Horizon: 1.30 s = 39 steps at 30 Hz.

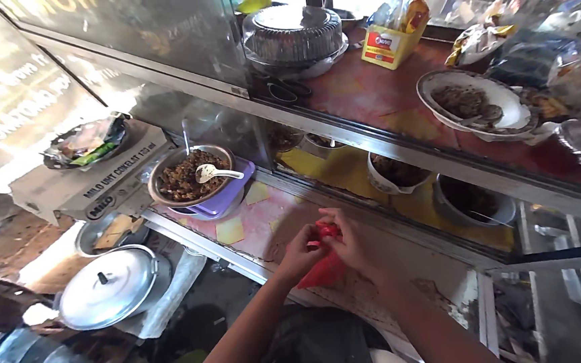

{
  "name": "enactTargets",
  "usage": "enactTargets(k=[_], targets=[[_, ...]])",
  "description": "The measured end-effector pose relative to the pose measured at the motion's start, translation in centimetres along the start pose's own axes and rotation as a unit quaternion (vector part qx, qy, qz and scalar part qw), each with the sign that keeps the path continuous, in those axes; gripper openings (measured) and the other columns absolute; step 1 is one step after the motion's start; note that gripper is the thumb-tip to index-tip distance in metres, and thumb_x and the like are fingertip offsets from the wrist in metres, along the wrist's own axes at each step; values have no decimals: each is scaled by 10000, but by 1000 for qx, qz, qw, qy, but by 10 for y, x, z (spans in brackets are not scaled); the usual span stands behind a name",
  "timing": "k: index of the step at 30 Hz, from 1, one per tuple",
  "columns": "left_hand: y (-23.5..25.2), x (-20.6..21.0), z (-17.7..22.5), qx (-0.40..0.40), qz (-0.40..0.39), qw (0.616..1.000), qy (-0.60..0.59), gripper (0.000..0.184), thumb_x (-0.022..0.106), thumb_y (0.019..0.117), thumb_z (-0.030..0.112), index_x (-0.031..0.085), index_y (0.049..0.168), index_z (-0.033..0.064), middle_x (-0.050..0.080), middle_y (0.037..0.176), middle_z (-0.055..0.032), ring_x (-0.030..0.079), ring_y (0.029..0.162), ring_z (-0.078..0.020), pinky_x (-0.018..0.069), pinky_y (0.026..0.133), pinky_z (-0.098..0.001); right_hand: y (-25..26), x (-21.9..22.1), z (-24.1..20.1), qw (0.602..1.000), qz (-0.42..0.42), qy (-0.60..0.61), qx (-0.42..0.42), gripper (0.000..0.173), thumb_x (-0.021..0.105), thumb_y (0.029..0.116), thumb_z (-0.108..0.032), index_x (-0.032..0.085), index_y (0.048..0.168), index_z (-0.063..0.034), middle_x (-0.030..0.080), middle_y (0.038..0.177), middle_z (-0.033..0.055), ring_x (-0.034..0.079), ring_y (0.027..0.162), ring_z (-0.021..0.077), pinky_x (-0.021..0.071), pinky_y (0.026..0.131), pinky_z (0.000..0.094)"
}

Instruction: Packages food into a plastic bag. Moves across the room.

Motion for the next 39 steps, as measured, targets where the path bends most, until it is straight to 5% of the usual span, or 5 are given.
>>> enactTargets(k=[5,9,13,24,39], targets=[[8,-23,-5,43,46,993,96,129,703,922,109,659,986,6,672,886,-23,647,801,-73,557,775,-267,2,-3,16,992,-79,5,95,522,715,886,-43,543,1374,25,707,1067,112,698,915,149,589,830,295],[7,-21,-3,61,46,996,40,112,590,963,37,608,1048,-33,654,1200,-108,653,1059,-114,552,936,-295,-1,-1,19,982,-144,-5,122,422,657,931,-35,566,1341,15,703,1073,130,691,956,173,571,878,327],[13,-17,-16,55,6,994,-95,73,482,1009,31,504,1079,34,638,913,3,658,857,-91,565,854,-317,-2,-4,25,976,-141,125,112,408,586,947,-24,494,1336,55,674,1035,98,675,899,116,580,841,293],[15,14,23,24,-118,992,-44,293,601,952,48,456,1207,39,642,967,-1,652,844,-72,562,781,-270,-59,-10,76,982,80,-51,165,502,797,869,-366,656,1048,81,653,996,189,629,823,202,552,744,335],[13,19,60,66,-100,991,-61,527,536,918,6,388,1424,15,693,1079,-57,689,926,-126,570,796,-290,-74,18,77,983,64,-162,49,229,780,813,-69,745,1012,40,710,1060,218,687,1011,373,570,915,501]])
Point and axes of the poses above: each hand's wrist, its own y-axis towards the middle knuckle, its own x-axis out of the palm, z = x × y, the point moved 9 cm from there along y, towards the middle knuckle
